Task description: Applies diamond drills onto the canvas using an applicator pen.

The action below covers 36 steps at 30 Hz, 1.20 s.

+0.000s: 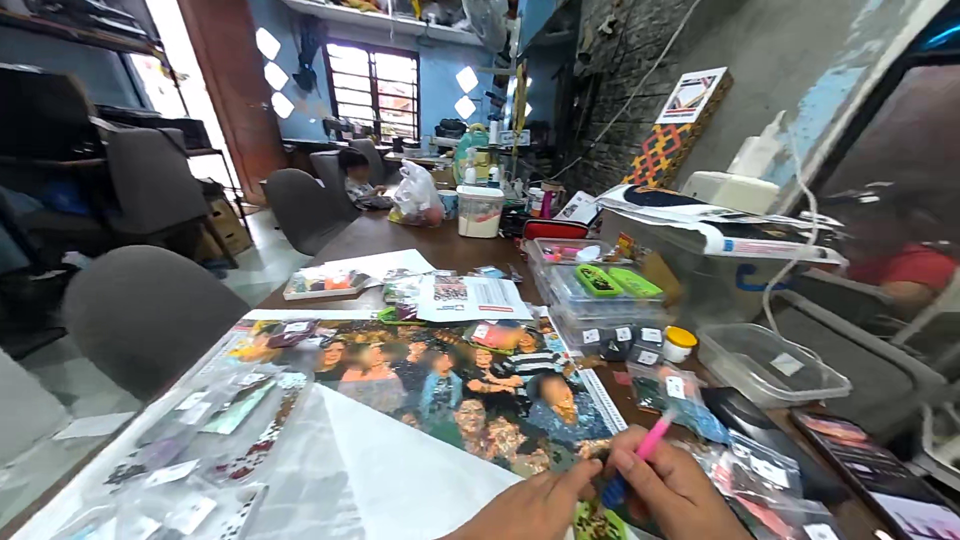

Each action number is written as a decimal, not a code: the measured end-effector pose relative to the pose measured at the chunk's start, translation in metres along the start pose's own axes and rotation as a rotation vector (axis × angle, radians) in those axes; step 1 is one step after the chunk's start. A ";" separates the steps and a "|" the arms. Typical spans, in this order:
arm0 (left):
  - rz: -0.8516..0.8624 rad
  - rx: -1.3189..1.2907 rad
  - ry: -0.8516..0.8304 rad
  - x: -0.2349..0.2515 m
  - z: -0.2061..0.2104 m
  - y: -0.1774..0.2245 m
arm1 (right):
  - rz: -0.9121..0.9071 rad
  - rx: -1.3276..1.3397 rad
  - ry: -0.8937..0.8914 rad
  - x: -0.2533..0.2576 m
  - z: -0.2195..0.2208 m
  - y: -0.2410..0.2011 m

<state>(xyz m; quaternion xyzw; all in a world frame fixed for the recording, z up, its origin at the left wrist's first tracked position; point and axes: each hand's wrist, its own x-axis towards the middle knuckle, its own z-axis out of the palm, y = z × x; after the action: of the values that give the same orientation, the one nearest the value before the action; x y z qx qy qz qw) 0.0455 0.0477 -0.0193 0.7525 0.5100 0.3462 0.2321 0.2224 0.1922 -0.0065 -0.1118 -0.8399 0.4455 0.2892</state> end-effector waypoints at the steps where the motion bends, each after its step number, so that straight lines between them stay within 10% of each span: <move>1: 0.003 -0.003 -0.004 0.000 0.000 0.000 | 0.016 0.028 0.011 0.001 0.000 0.001; 36: 0.080 -0.021 -0.002 -0.003 0.000 -0.010 | 0.016 0.058 -0.020 0.003 -0.002 0.002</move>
<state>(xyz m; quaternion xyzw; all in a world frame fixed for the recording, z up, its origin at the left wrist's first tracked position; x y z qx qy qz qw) 0.0389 0.0487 -0.0273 0.7702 0.4754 0.3599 0.2266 0.2207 0.1964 -0.0061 -0.1054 -0.8285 0.4731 0.2804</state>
